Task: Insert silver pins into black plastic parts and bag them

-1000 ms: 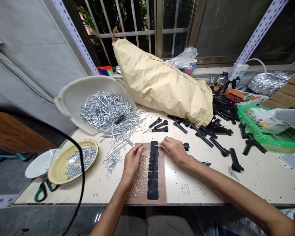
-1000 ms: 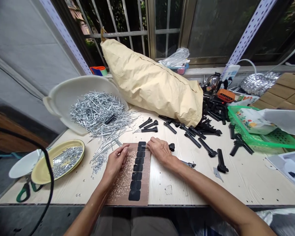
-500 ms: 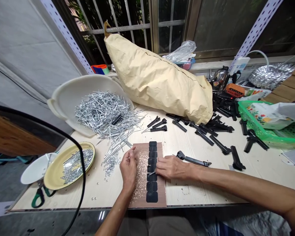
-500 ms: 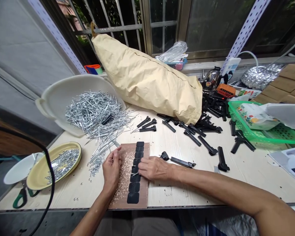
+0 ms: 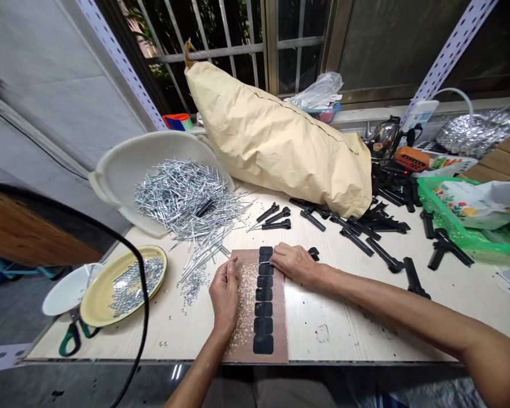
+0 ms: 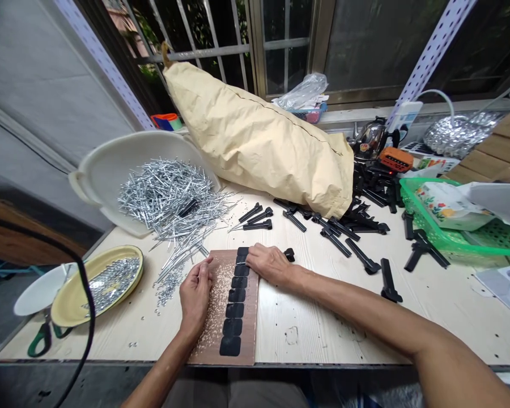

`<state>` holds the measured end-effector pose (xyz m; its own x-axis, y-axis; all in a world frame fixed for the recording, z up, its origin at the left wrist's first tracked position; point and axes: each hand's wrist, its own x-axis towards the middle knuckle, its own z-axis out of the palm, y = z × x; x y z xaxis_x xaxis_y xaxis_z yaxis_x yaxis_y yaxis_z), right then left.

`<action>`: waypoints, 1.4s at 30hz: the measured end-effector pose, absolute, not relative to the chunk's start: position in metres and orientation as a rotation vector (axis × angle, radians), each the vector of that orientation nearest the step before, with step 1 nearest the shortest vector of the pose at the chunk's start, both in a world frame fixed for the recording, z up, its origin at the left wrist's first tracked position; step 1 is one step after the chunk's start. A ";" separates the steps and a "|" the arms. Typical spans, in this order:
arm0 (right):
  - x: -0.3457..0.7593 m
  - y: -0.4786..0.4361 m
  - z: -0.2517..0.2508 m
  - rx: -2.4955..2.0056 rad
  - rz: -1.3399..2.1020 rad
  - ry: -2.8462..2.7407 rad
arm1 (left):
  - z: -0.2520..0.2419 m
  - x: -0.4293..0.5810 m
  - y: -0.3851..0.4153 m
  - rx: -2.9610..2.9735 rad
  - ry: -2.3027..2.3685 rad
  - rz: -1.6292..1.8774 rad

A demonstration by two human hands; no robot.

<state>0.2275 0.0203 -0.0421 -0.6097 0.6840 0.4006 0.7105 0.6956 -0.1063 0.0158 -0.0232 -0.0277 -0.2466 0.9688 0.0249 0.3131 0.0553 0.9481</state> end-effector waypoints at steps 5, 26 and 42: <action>0.218 -0.006 -0.047 -0.943 -0.032 -2.527 | -0.031 0.017 -0.023 1.375 1.709 1.230; 0.279 -0.028 -0.005 -1.364 0.220 -2.525 | -0.031 0.011 -0.024 1.387 1.641 1.257; 0.204 0.108 -0.046 -1.516 -0.181 -2.558 | -0.024 -0.055 -0.016 1.743 1.913 1.125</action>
